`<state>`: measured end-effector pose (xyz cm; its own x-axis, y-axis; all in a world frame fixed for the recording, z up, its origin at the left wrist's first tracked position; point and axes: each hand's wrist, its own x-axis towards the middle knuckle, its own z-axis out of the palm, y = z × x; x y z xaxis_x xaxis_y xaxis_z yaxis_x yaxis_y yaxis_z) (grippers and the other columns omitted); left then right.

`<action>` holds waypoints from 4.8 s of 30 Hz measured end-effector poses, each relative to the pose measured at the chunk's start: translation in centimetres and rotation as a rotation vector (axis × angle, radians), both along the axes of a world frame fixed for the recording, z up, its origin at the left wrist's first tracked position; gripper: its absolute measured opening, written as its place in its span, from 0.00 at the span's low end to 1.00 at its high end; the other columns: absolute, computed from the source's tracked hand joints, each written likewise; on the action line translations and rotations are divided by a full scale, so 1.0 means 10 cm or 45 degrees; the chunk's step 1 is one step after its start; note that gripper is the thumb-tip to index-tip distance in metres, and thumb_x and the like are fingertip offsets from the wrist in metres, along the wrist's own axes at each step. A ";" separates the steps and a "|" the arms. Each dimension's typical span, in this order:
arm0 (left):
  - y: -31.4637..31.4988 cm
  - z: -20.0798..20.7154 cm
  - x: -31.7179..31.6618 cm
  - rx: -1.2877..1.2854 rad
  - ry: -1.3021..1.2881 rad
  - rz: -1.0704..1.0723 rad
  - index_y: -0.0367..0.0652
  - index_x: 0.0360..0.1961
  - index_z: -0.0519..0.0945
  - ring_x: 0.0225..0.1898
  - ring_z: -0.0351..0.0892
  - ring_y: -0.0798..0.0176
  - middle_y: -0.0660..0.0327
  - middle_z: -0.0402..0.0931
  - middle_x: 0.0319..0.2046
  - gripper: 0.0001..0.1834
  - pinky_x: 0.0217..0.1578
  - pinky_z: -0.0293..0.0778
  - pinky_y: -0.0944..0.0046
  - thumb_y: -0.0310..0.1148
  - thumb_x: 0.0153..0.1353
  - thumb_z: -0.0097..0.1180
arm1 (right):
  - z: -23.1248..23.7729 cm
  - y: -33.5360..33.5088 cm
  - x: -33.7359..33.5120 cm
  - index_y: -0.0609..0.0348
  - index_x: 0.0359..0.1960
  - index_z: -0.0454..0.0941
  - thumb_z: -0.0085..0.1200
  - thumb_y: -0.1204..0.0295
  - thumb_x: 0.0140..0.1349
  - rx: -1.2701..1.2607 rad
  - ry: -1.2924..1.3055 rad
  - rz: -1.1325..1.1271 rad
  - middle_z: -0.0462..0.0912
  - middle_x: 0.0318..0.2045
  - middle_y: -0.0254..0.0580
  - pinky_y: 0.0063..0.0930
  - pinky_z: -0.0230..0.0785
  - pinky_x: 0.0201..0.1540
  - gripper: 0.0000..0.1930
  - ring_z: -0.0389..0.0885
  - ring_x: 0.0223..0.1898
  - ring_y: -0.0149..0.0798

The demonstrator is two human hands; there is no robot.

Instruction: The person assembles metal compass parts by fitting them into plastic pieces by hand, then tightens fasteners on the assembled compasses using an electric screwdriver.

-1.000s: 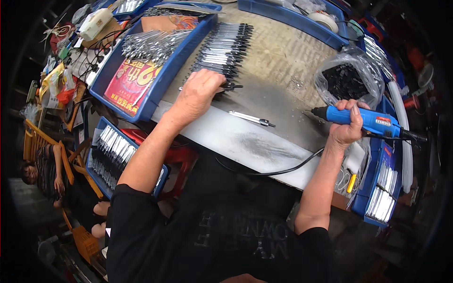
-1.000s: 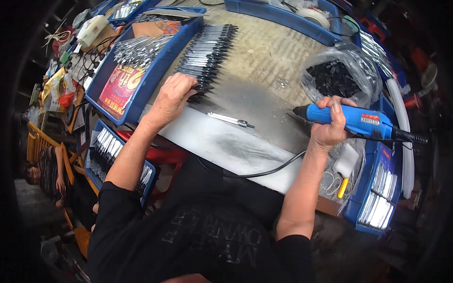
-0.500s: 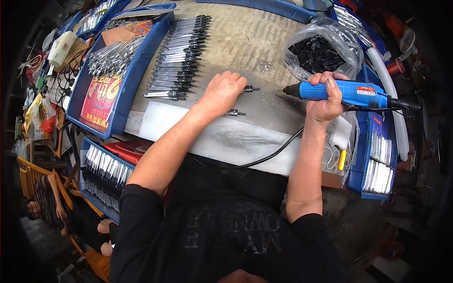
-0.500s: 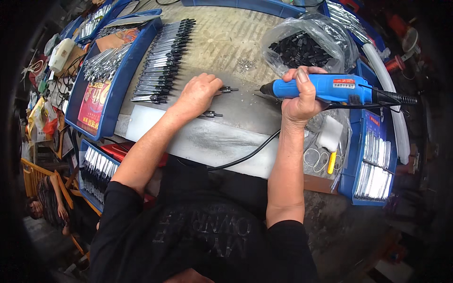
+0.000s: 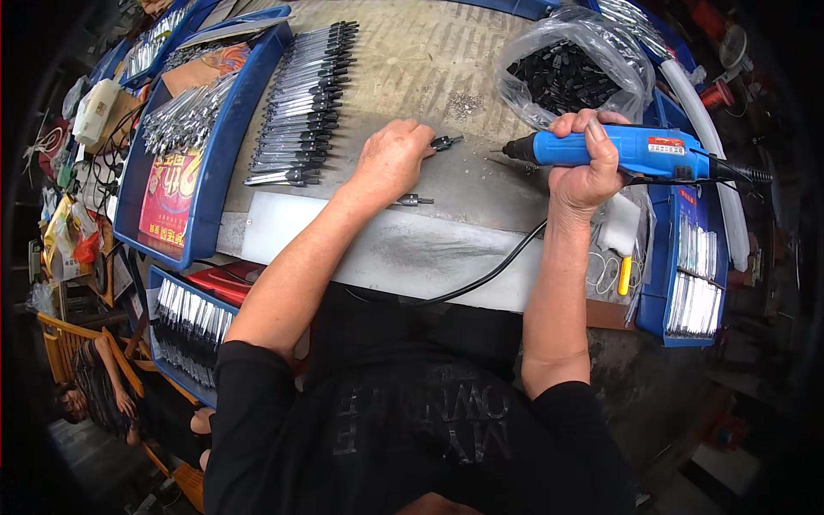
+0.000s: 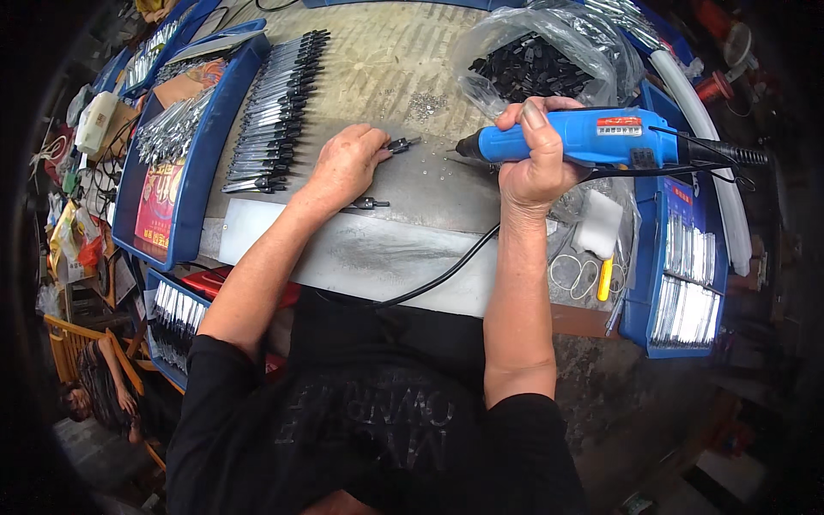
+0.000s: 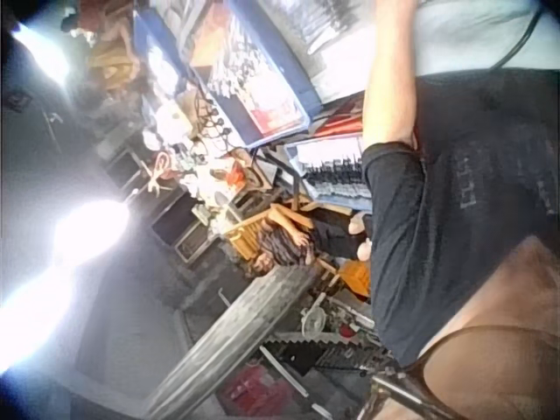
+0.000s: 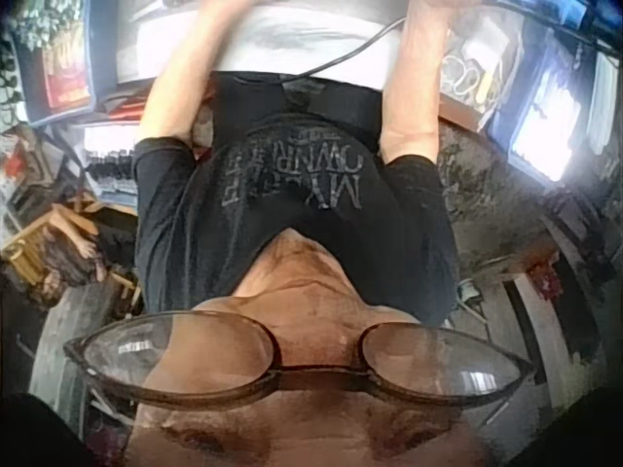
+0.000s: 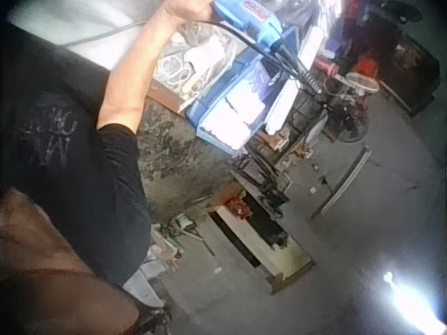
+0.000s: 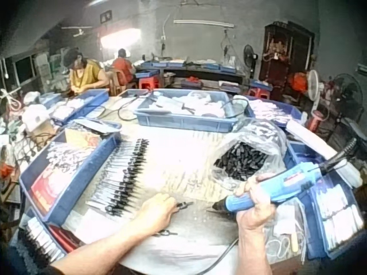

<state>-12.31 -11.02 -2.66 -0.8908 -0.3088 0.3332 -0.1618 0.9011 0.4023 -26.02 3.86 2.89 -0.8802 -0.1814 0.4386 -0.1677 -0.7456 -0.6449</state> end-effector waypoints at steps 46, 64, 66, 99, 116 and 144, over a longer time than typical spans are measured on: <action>0.15 0.00 -0.31 0.207 0.022 0.108 0.40 0.27 0.76 0.35 0.74 0.49 0.54 0.74 0.28 0.07 0.34 0.69 0.56 0.28 0.46 0.59 | -0.01 0.00 -0.01 0.70 0.36 0.63 0.52 0.79 0.45 0.032 0.044 -0.019 0.71 0.19 0.42 0.28 0.68 0.28 0.16 0.73 0.19 0.35; 0.15 -0.02 -0.33 0.126 -0.026 0.120 0.39 0.29 0.78 0.35 0.74 0.51 0.55 0.75 0.29 0.07 0.36 0.70 0.57 0.27 0.47 0.57 | 0.00 -0.01 0.00 0.69 0.33 0.65 0.52 0.77 0.45 0.074 -0.002 -0.033 0.72 0.17 0.40 0.27 0.68 0.31 0.13 0.73 0.19 0.33; 0.15 -0.02 -0.34 0.102 -0.030 0.115 0.39 0.29 0.78 0.35 0.74 0.51 0.55 0.74 0.28 0.07 0.35 0.70 0.58 0.27 0.46 0.58 | -0.02 0.00 -0.03 0.68 0.32 0.65 0.52 0.77 0.46 0.083 0.039 -0.035 0.72 0.16 0.40 0.26 0.68 0.33 0.13 0.73 0.19 0.32; 0.13 -0.07 -0.31 0.180 0.053 0.104 0.40 0.24 0.78 0.33 0.74 0.52 0.57 0.73 0.24 0.05 0.34 0.69 0.57 0.29 0.44 0.59 | 0.01 -0.13 0.06 0.70 0.34 0.65 0.52 0.78 0.46 0.129 0.024 -0.035 0.72 0.18 0.42 0.28 0.68 0.31 0.13 0.74 0.20 0.34; 0.14 -0.05 -0.28 0.150 0.041 0.090 0.38 0.25 0.77 0.33 0.74 0.51 0.54 0.74 0.26 0.06 0.34 0.69 0.58 0.28 0.46 0.58 | 0.01 -0.07 0.05 0.71 0.35 0.64 0.53 0.77 0.45 0.119 0.014 -0.041 0.72 0.19 0.42 0.28 0.69 0.30 0.16 0.74 0.20 0.34; 0.14 -0.02 -0.30 0.137 0.106 0.116 0.38 0.31 0.77 0.34 0.74 0.49 0.52 0.74 0.28 0.08 0.34 0.69 0.56 0.26 0.48 0.57 | -0.01 -0.04 0.03 0.70 0.34 0.67 0.53 0.78 0.45 0.112 -0.012 -0.046 0.73 0.20 0.41 0.28 0.69 0.29 0.14 0.74 0.19 0.34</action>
<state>-15.27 -9.66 -2.82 -0.8281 -0.4253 0.3651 -0.2033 0.8349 0.5115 -25.75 3.48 2.78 -0.8910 -0.1866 0.4139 -0.1873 -0.6795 -0.7093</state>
